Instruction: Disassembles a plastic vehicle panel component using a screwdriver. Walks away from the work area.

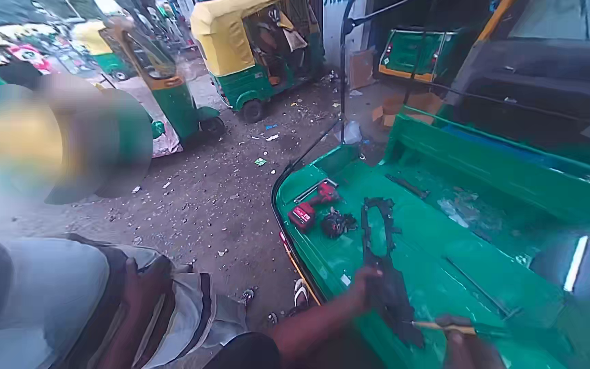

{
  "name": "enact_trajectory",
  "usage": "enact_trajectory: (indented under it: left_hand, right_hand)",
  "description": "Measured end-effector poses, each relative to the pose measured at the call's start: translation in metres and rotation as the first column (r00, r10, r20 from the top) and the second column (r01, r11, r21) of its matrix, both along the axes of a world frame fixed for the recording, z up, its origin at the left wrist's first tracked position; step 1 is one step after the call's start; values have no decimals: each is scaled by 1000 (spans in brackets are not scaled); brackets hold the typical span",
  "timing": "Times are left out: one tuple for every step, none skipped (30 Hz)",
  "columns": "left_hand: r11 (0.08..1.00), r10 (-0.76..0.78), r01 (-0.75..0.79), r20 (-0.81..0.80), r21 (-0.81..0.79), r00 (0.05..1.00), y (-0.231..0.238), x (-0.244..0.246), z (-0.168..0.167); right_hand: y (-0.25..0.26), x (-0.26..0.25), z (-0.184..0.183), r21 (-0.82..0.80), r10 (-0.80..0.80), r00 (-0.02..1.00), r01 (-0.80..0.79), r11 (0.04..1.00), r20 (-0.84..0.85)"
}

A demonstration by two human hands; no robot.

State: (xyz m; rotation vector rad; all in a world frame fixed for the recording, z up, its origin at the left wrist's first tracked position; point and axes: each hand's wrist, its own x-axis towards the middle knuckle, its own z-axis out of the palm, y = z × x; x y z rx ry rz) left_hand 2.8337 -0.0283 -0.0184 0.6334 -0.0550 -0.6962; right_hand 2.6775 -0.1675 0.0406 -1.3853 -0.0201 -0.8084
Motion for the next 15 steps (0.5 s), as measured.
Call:
enact_trajectory:
  left_hand:
    - [1000,-30,30,0,8,1000,-3,-5,-3]
    - [999,-50,50,-9,21,999,-5,-8,-8]
    - [997,-70,71,-37,33,997,-9,-11,-13]
    - [996,-78,80,-33,45,996,-13,-6,-14]
    - [994,-77,78,-14,76,997,-15,-3,-11]
    - [992,-89,88,0,90,996,-15,-3,-9]
    - [990,-106,104,15,95,994,-16,-2,-7]
    - [988,-133,131,23,82,991,-18,-1,-7]
    - [985,-163,161,27,70,986,-21,-1,-8]
    - [982,-177,174,31,78,984,-24,-3,-6]
    - [978,-191,187,35,93,981,-27,-4,-3]
    - [973,-208,203,40,105,977,-29,-6,0]
    - [968,-230,224,39,113,973,-30,-6,1]
    - [964,-247,243,25,107,969,-32,-5,-1]
    - [963,-253,251,9,101,967,-33,-4,-3]
  right_hand:
    - [-6,-7,4,-44,-42,997,39,998,-58]
    - [-10,-14,5,-79,-66,990,56,995,-127]
    - [-16,-22,4,-140,-81,973,52,989,-217]
    - [-22,-20,2,-211,-98,953,37,977,-288]
    - [-23,-19,-2,-265,-111,932,16,964,-346]
    - [-20,-20,-6,-313,-133,910,4,950,-392]
    - [-16,-19,-11,-343,-152,899,2,939,-410]
    - [-13,-17,-15,-369,-157,898,-6,929,-410]
    - [-12,-16,-19,-406,-152,906,-24,913,-396]
    - [-12,-14,-22,-459,-147,914,-47,887,-379]
    - [-14,-13,-25,-528,-158,915,-68,846,-371]
    - [-16,-11,-28,-606,-184,911,-86,791,-369]
    - [-17,-9,-30,-683,-215,906,-103,724,-365]
    - [-19,-7,-31,-749,-239,902,-126,650,-360]
    - [-20,-4,-31,-804,-255,901,-151,575,-352]
